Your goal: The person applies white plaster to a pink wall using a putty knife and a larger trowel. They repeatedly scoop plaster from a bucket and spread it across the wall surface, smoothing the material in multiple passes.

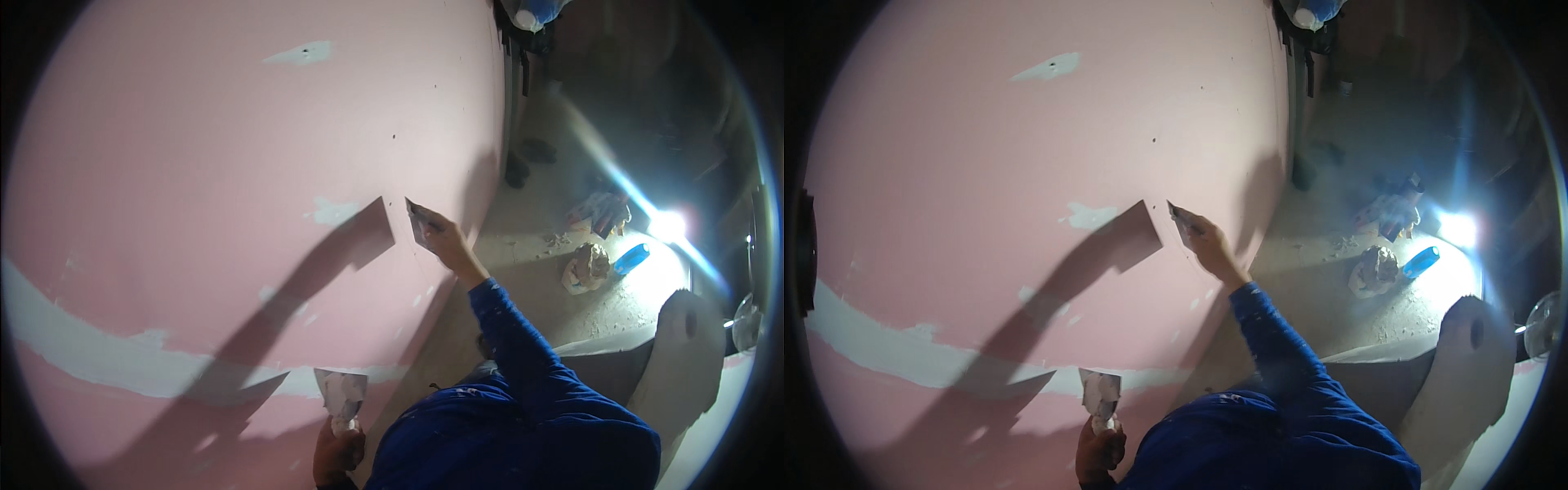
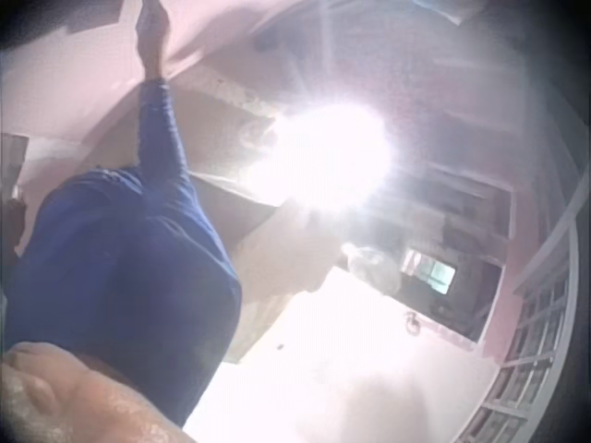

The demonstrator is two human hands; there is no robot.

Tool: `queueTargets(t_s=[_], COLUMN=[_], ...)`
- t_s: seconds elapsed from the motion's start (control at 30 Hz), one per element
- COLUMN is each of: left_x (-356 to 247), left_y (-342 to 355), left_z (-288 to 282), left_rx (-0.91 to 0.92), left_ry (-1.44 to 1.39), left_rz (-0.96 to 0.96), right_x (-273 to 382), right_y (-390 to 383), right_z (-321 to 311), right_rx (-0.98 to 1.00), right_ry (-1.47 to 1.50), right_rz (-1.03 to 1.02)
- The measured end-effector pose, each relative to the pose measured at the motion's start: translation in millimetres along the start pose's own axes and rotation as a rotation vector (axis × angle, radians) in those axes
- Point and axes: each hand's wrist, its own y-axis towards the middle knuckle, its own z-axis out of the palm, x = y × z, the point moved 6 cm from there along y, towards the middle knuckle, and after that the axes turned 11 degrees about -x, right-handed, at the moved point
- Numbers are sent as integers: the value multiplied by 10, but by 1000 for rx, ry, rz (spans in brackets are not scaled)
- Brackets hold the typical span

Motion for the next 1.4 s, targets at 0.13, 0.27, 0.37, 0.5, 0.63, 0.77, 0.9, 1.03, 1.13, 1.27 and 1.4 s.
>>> queueTargets(t_s=[0.13, 0.27, 0.37, 0.5, 0.63, 0.77, 0.9, 1.03, 1.13, 1.27, 1.4], left_x=[106, -78, -113, -123, -211, -224, -257, -247, -197, -118, 34], left_y=[36, -11, -141, -62, 65, -21, -101, 4, 3, -61, -102], left_z=[155, 580, 712, 779, 740, 703, 706, 806, 738, 651, 617], left_rx=[-369, -421, -484, -495, -308, -382, -523, -205, -135, -243, -287], left_ry=[304, 427, 558, 826, 917, 477, 626, 57, 73, 51, -21], left_rz=[-112, -37, -79, 192, 206, -123, -135, -5, -34, 10, 2], right_x=[62, 234, 345, 371, 348, 433, 462, 313, 110, -121, -1], right_y=[85, -41, -256, -375, -41, 0, -241, 40, 441, 760, 795], right_z=[290, 590, 743, 579, 181, 382, 504, 238, 73, -88, -168], right_rx=[-104, -180, -171, -23, -178, -143, -48, -49, -28, 16, 88], right_ry=[-66, -235, -264, -153, -23, -130, -226, -110, -127, -131, -153], right_rz=[-254, -296, -296, -267, -238, -208, -218, -272, -178, 92, 139])
